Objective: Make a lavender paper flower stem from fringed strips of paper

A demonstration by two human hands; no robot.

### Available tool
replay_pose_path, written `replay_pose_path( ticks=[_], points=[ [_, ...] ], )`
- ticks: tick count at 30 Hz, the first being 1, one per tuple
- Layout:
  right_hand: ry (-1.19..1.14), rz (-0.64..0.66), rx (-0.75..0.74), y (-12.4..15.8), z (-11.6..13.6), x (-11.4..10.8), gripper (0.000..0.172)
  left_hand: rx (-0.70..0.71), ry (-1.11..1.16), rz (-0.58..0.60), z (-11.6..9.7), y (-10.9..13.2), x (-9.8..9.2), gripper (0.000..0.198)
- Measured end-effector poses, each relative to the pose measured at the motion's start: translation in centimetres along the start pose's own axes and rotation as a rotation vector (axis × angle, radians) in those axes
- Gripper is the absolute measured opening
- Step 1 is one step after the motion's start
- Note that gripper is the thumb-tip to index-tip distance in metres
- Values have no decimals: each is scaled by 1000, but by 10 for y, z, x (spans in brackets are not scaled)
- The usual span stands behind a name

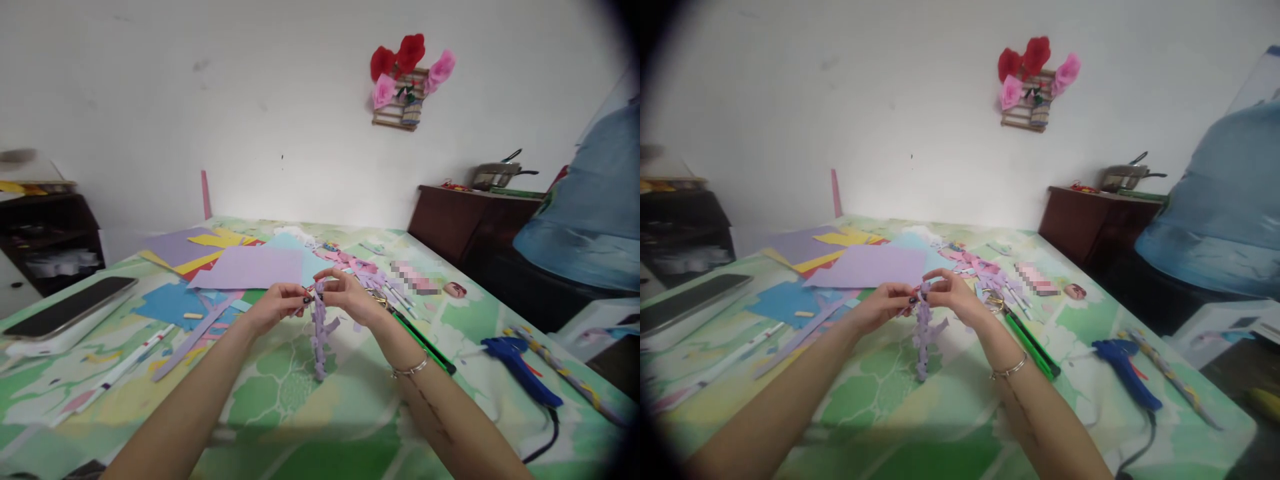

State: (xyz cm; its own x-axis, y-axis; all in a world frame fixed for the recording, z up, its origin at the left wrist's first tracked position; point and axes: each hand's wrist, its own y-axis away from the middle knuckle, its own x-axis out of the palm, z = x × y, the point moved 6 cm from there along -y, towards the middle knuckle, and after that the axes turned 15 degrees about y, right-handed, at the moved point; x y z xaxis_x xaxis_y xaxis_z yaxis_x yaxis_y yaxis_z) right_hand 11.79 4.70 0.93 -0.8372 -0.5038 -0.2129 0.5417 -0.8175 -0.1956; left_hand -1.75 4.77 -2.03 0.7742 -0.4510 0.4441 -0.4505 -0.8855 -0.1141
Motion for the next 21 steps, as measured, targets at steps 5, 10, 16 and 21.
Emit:
replay_pose_path(
  ticks=[5, 10, 16, 21],
  points=[
    [-2, -6, -8, -1, -1, -3, 36, 74, 137, -102, -5, -3, -13, 13],
    [-86, -47, 0, 1, 5, -11, 33, 239, 372, -377, -19, -2, -43, 17],
    [-263, -28, -81, 4, 16, -18, 35, -1, 74, -205, -13, 2, -26, 39],
    [-307, -29, -140, 4, 15, -24, 37, -347, -147, 279, 18, 15, 16, 75]
  ],
)
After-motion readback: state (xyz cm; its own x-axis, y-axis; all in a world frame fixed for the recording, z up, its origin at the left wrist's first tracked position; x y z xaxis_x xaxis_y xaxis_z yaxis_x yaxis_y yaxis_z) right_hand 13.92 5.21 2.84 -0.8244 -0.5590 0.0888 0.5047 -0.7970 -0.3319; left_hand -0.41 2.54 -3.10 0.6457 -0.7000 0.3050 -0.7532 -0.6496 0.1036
